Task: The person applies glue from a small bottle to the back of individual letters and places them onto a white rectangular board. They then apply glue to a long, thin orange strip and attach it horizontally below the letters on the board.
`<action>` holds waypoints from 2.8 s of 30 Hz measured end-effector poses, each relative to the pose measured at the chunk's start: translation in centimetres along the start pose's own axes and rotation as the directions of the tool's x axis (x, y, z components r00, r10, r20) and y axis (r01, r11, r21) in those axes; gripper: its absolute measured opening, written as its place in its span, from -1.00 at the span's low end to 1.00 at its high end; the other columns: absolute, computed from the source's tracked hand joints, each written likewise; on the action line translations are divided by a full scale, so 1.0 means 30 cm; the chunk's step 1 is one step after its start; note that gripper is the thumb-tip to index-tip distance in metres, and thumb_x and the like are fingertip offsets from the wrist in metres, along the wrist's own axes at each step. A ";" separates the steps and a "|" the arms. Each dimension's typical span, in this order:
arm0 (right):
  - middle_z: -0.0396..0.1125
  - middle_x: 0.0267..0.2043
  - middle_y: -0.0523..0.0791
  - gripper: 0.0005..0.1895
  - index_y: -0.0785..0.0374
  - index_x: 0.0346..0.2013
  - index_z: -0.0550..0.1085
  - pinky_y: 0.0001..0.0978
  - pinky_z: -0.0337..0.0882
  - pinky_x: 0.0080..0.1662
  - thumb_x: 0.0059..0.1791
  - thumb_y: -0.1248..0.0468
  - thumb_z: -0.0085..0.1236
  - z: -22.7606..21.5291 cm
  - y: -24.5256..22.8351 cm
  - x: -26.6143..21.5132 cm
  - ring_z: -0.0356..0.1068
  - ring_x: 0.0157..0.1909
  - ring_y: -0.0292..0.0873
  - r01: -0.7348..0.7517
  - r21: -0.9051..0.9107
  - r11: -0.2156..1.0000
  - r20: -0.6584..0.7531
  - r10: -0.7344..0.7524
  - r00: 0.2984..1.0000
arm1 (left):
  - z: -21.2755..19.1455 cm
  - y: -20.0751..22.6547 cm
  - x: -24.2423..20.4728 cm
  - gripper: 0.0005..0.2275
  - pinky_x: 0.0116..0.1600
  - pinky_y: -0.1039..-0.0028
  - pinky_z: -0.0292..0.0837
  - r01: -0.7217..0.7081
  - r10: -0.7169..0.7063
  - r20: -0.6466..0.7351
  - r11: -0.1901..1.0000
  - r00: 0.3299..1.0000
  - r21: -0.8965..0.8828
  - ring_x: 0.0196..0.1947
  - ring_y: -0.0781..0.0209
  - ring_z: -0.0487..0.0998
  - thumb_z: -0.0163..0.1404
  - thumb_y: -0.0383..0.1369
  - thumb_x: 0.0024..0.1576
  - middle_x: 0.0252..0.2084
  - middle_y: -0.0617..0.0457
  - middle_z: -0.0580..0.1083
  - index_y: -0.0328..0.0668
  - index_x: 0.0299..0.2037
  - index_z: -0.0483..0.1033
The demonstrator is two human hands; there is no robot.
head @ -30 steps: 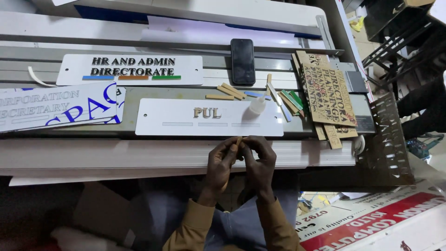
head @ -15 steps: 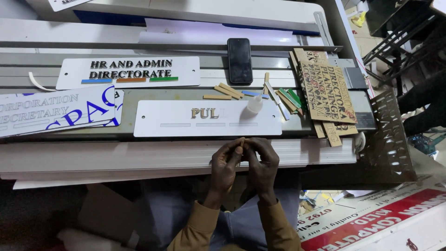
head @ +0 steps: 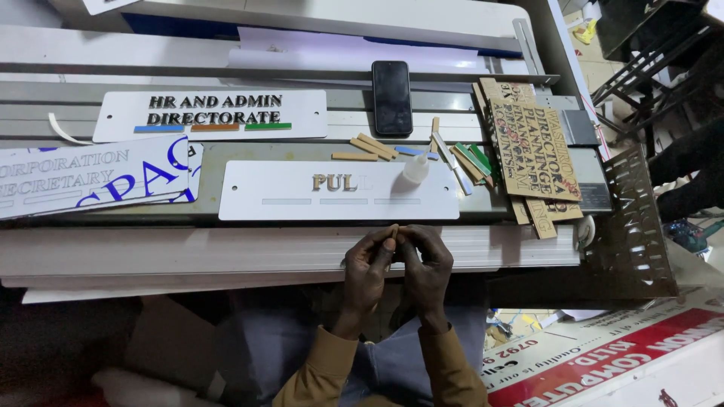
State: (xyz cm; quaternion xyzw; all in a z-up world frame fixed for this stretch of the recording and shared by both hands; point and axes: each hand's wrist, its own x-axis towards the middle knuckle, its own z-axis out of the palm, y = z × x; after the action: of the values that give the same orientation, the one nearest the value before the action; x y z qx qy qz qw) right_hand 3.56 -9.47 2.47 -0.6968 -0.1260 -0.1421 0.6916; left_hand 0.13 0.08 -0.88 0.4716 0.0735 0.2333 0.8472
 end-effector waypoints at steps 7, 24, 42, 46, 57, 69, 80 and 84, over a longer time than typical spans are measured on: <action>0.61 -0.18 0.04 -0.84 0.36 -0.13 0.73 -0.09 0.68 -0.08 0.05 0.58 0.38 -0.005 0.011 -0.002 0.65 -0.10 -0.08 -0.033 0.013 0.999 0.009 0.033 0.999 | -0.050 -0.015 0.021 -0.77 0.02 0.12 0.78 -0.007 0.006 0.046 0.999 0.999 0.035 -0.09 0.06 0.73 0.16 -0.54 0.37 -0.17 -0.30 0.71 -0.46 0.20 0.71; 0.54 -0.19 -0.11 -0.87 0.23 -0.18 0.59 -0.37 0.54 -0.10 0.07 0.51 0.26 0.020 -0.065 0.022 0.54 -0.17 -0.18 0.142 -0.169 0.975 0.243 -0.099 0.965 | -0.060 0.069 0.003 -0.82 0.22 0.38 0.73 -0.024 0.025 -0.003 0.975 1.000 0.220 0.10 0.12 0.74 0.22 -0.52 0.29 0.05 -0.08 0.74 -0.32 0.06 0.77; 0.66 -0.31 -0.09 -0.89 0.28 -0.24 0.70 -0.39 0.65 -0.20 0.08 0.28 0.37 0.053 -0.148 0.095 0.67 -0.28 -0.23 0.035 -0.243 0.969 0.306 0.043 0.951 | -0.056 0.210 0.043 -0.76 0.07 0.07 0.90 0.200 -0.192 -0.071 0.971 0.979 0.129 0.03 -0.09 0.81 0.20 -0.46 0.28 0.03 -0.23 0.76 -0.40 0.10 0.76; 0.60 -0.30 -0.12 -0.91 0.23 -0.23 0.62 -0.33 0.59 -0.19 0.11 0.28 0.26 0.061 -0.125 0.057 0.63 -0.28 -0.20 0.085 -0.281 0.956 0.296 0.003 0.955 | -0.079 0.174 0.024 -0.75 0.09 0.11 0.87 0.221 -0.212 -0.092 0.969 0.973 0.107 0.06 -0.06 0.80 0.21 -0.46 0.27 0.06 -0.24 0.76 -0.41 0.11 0.76; 0.48 -0.08 0.07 -0.86 0.29 -0.13 0.48 0.19 0.57 0.09 0.28 0.33 0.01 0.073 -0.134 0.035 0.54 0.15 0.35 0.399 -0.135 0.907 0.391 -0.321 0.863 | -0.107 0.175 0.071 -0.67 0.20 -0.08 0.76 0.231 -0.218 -0.140 0.969 0.966 0.084 -0.02 -0.06 0.73 0.07 -0.43 0.45 0.04 -0.40 0.67 -0.54 0.33 0.57; 0.57 -0.07 0.07 -0.85 0.29 -0.05 0.42 0.24 0.46 0.35 0.32 0.27 -0.03 0.048 -0.118 0.021 0.56 0.33 0.22 0.007 0.184 0.983 0.472 -0.095 0.876 | -0.207 0.153 0.172 -0.73 0.08 0.20 0.80 0.091 -0.103 -0.263 0.994 0.959 -0.056 -0.10 0.09 0.70 0.05 -0.46 0.46 -0.06 -0.25 0.65 -0.51 0.28 0.59; 0.54 0.12 0.13 -0.86 0.24 -0.06 0.71 0.12 0.59 0.15 0.09 0.41 0.33 0.002 -0.106 0.087 0.57 0.24 0.29 0.159 -0.046 0.986 0.619 -0.097 0.780 | -0.273 0.275 0.254 -0.72 -0.01 0.35 0.80 0.050 -0.060 -0.335 0.998 0.940 -0.036 -0.14 0.14 0.68 0.04 -0.41 0.48 -0.06 -0.16 0.58 -0.38 0.33 0.54; 0.62 -0.02 0.09 -0.87 0.18 -0.06 0.71 0.21 0.62 -0.04 0.10 0.36 0.33 0.049 0.007 0.074 0.63 0.02 0.34 0.330 -0.225 0.917 0.680 -0.095 0.727 | -0.279 0.311 0.304 -0.73 -0.14 0.43 0.74 -0.023 0.087 -0.295 0.976 0.951 0.215 -0.25 0.22 0.64 0.00 -0.41 0.50 -0.08 -0.15 0.57 -0.36 0.33 0.53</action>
State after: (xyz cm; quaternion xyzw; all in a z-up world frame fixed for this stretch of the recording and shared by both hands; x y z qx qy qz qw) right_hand 5.74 -8.03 3.09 -0.7880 -0.4148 0.0128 0.4547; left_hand 2.23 14.88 3.22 0.5184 0.2134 0.3174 0.7649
